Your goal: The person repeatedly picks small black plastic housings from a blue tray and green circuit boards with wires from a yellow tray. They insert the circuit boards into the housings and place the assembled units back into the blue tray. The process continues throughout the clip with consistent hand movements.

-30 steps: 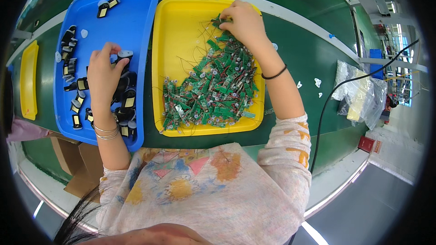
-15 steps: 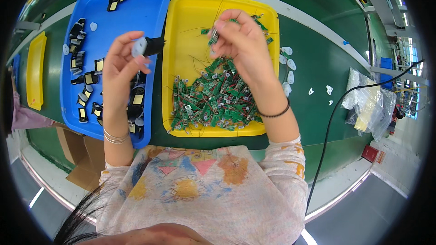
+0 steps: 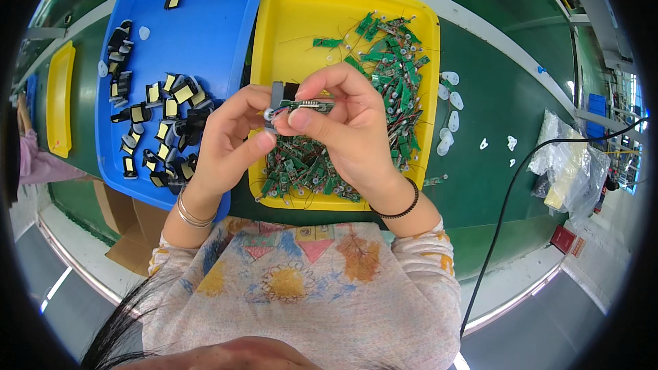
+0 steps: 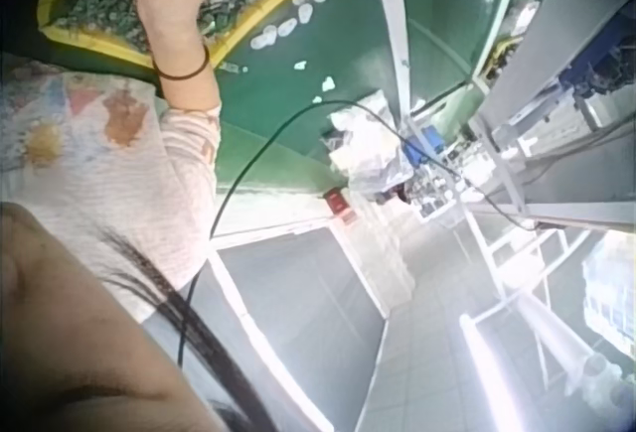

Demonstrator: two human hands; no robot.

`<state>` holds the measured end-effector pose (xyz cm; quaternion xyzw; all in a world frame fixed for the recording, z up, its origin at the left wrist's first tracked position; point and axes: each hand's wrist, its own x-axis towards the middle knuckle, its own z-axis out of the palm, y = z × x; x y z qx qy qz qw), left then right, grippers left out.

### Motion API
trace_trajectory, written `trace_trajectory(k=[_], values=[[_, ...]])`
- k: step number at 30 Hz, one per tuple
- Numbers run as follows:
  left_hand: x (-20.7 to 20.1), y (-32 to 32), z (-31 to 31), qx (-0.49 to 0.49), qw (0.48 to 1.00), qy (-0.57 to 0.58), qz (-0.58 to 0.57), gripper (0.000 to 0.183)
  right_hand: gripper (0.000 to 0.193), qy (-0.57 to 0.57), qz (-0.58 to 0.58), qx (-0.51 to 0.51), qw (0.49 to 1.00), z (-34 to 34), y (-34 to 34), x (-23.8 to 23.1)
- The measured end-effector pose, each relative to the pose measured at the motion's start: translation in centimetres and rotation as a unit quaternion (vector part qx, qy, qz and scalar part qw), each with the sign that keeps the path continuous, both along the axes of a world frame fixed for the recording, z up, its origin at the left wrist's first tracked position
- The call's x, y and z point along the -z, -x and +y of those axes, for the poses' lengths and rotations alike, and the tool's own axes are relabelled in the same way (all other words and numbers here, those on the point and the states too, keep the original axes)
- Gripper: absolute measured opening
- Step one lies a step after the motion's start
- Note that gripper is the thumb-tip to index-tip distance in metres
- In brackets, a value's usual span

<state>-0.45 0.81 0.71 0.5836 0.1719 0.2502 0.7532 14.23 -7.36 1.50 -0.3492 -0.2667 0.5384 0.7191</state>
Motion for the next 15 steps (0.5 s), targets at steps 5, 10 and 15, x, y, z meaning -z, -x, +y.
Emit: trace_trajectory(k=[5, 10, 15], values=[[0.33, -0.39, -0.38, -0.041, 0.996, 0.062, -0.057, 0.020, 0.020, 0.013, -0.089, 0.053, 0.995, -0.46, 0.62, 0.31], [0.34, -0.37, -0.59, -0.092, 0.996, -0.020, -0.006, 0.026, 0.016, -0.024, -0.400, 0.142, 0.905, -0.40, 0.50, 0.28], [0.47, -0.34, -0.58, -0.103, 0.994, -0.025, 0.004, 0.028, 0.017, -0.112, -0.512, 0.197, 0.828, -0.08, 0.37, 0.90]])
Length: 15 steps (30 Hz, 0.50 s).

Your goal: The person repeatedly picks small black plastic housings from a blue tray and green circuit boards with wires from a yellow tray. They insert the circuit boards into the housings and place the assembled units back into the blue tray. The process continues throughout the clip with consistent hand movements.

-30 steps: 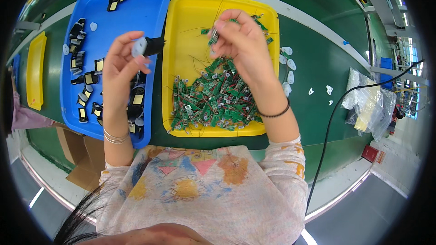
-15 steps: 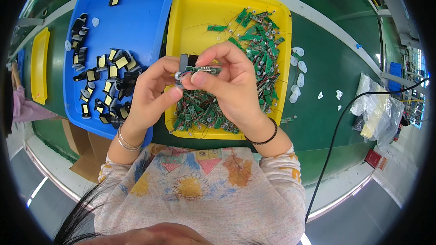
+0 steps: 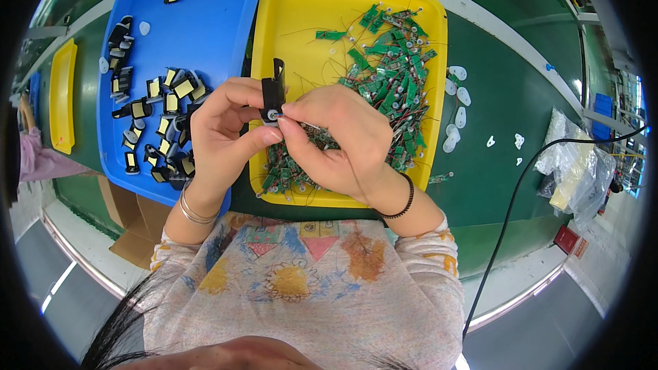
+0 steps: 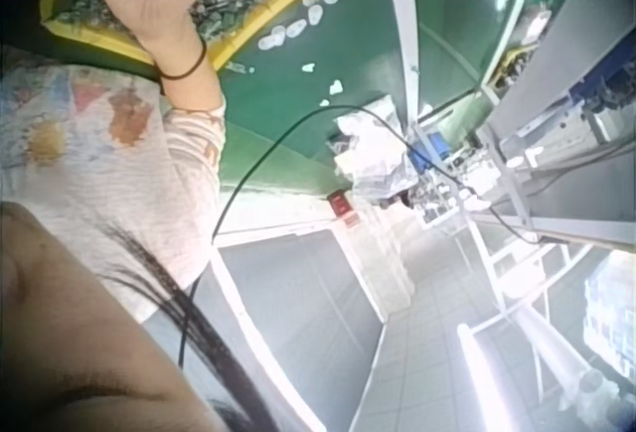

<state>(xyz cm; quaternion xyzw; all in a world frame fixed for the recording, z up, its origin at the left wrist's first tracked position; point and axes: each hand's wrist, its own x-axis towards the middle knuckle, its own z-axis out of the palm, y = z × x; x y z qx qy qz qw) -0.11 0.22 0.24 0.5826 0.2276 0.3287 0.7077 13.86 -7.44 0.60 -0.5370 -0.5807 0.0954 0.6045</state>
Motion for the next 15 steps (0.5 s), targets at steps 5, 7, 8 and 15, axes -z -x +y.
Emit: trace_trajectory(k=[5, 7, 8, 15], values=[[-0.31, 0.03, 0.03, -0.002, 1.000, 0.002, 0.008, 0.026, 0.019, -0.052, -0.115, 0.004, 0.992, 0.32, -0.27, -0.08], [-0.35, -0.02, -0.06, 0.002, 1.000, 0.017, 0.000, 0.024, 0.020, -0.063, -0.140, 0.013, 0.988, 0.23, -0.13, -0.08], [-0.36, -0.02, -0.09, 0.003, 1.000, 0.024, -0.005, 0.023, 0.021, -0.068, -0.144, 0.012, 0.987, 0.23, -0.13, -0.05], [-0.34, 0.19, -0.15, 0.022, 0.998, 0.044, -0.046, 0.019, 0.023, -0.041, -0.079, -0.007, 0.996, 0.24, 0.07, 0.02]])
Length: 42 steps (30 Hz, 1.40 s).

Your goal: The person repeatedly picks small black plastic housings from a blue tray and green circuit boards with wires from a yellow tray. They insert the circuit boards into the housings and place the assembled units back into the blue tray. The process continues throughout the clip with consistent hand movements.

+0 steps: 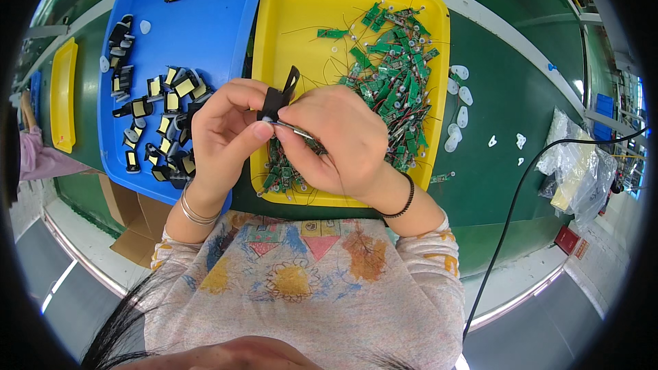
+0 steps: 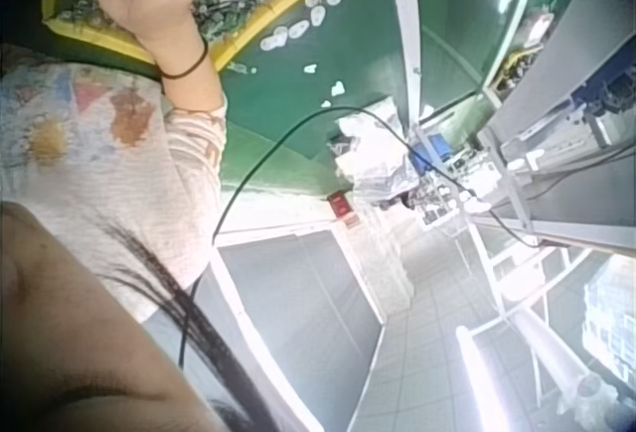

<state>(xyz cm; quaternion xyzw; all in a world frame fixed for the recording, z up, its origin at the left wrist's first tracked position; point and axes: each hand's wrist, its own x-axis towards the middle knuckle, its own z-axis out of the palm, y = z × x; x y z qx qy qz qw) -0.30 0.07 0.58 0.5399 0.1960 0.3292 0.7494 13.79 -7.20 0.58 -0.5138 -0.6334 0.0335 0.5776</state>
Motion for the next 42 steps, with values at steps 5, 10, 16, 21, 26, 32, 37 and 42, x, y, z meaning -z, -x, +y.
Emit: trace_trajectory(k=[5, 10, 16, 21, 26, 32, 37, 42], values=[[0.0, 0.2, 0.1, 0.019, 0.999, 0.019, -0.042, 0.017, 0.024, 0.035, 0.050, -0.039, 0.997, 0.0, -0.1, -0.4], [-0.4, 0.4, -0.1, 0.018, 0.999, 0.018, -0.036, 0.013, 0.025, 0.029, 0.027, -0.049, 0.998, -0.1, 0.1, -0.3], [-0.4, 0.6, -0.1, 0.027, 0.998, 0.043, -0.044, 0.013, 0.023, 0.029, 0.016, -0.045, 0.998, -0.2, 0.5, -0.5], [-0.3, 0.2, -0.1, 0.036, 0.998, 0.040, -0.019, 0.015, 0.019, 0.078, 0.105, -0.036, 0.991, -0.4, 0.3, -0.1], [-0.4, -0.1, -0.1, 0.019, 1.000, 0.012, 0.001, 0.020, 0.019, 0.099, 0.173, -0.061, 0.978, -0.4, -0.2, 0.3], [0.7, 0.3, 0.5, -0.007, 0.999, -0.036, -0.003, 0.017, 0.019, 0.128, 0.267, -0.065, 0.953, -0.2, 0.5, -0.2], [-0.1, 0.1, 0.7, -0.030, 0.997, -0.026, 0.064, 0.022, 0.019, 0.252, 0.174, -0.072, 0.949, -0.8, -1.4, -0.4], [-0.9, -0.3, 0.4, -0.052, 0.986, -0.096, 0.128, 0.030, 0.018, 0.253, 0.342, -0.122, 0.897, -0.7, -1.1, -0.2]])
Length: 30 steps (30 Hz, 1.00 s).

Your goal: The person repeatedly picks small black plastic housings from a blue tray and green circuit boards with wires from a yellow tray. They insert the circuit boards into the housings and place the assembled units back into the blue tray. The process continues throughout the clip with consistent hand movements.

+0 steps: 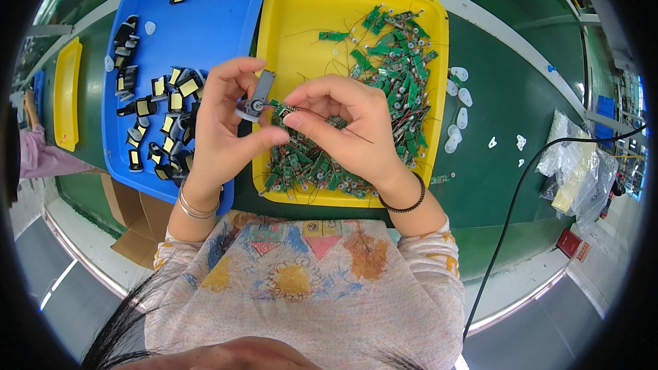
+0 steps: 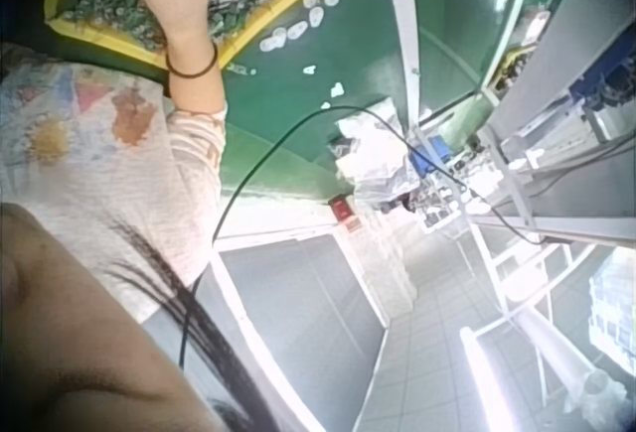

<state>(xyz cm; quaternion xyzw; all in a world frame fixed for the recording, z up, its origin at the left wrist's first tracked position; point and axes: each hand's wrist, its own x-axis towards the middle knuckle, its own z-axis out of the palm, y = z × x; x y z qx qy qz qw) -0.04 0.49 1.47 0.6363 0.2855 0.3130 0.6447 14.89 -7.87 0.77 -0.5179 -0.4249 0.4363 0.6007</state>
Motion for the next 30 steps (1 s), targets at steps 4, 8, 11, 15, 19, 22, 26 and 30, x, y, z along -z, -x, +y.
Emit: trace_trajectory(k=[4, 8, 11, 15, 19, 22, 26, 30], values=[[0.6, 1.1, 1.7, 0.025, 0.989, -0.138, 0.053, 0.036, 0.014, 0.014, 0.039, -0.022, 0.999, 0.0, 0.0, -0.1], [0.6, 0.9, 1.2, -0.013, 0.999, -0.017, -0.028, 0.040, 0.014, 0.028, 0.040, -0.023, 0.999, 0.0, -0.1, -0.4], [0.2, 0.9, 1.1, 0.038, 0.976, 0.182, -0.115, 0.042, 0.014, 0.032, 0.120, -0.031, 0.992, -0.1, -0.1, -0.3], [0.8, 0.5, 0.8, 0.078, 0.970, 0.202, -0.112, 0.043, 0.013, 0.033, 0.184, -0.027, 0.982, -0.3, 0.3, -0.1], [1.1, 0.2, 0.3, 0.079, 0.969, 0.199, -0.122, 0.043, 0.014, 0.030, 0.188, -0.021, 0.981, -0.3, 0.4, 0.0], [1.3, 0.2, 0.1, 0.077, 0.976, 0.168, -0.118, 0.043, 0.015, 0.025, 0.192, -0.025, 0.981, -0.3, 0.4, -0.2], [1.6, 0.2, 0.0, 0.073, 0.984, 0.125, -0.103, 0.042, 0.015, 0.021, 0.203, -0.030, 0.979, -0.3, 0.5, -0.4], [1.9, 0.3, -0.1, 0.069, 0.991, 0.075, -0.081, 0.041, 0.016, 0.005, 0.177, -0.052, 0.983, -0.4, 0.2, -0.1]])
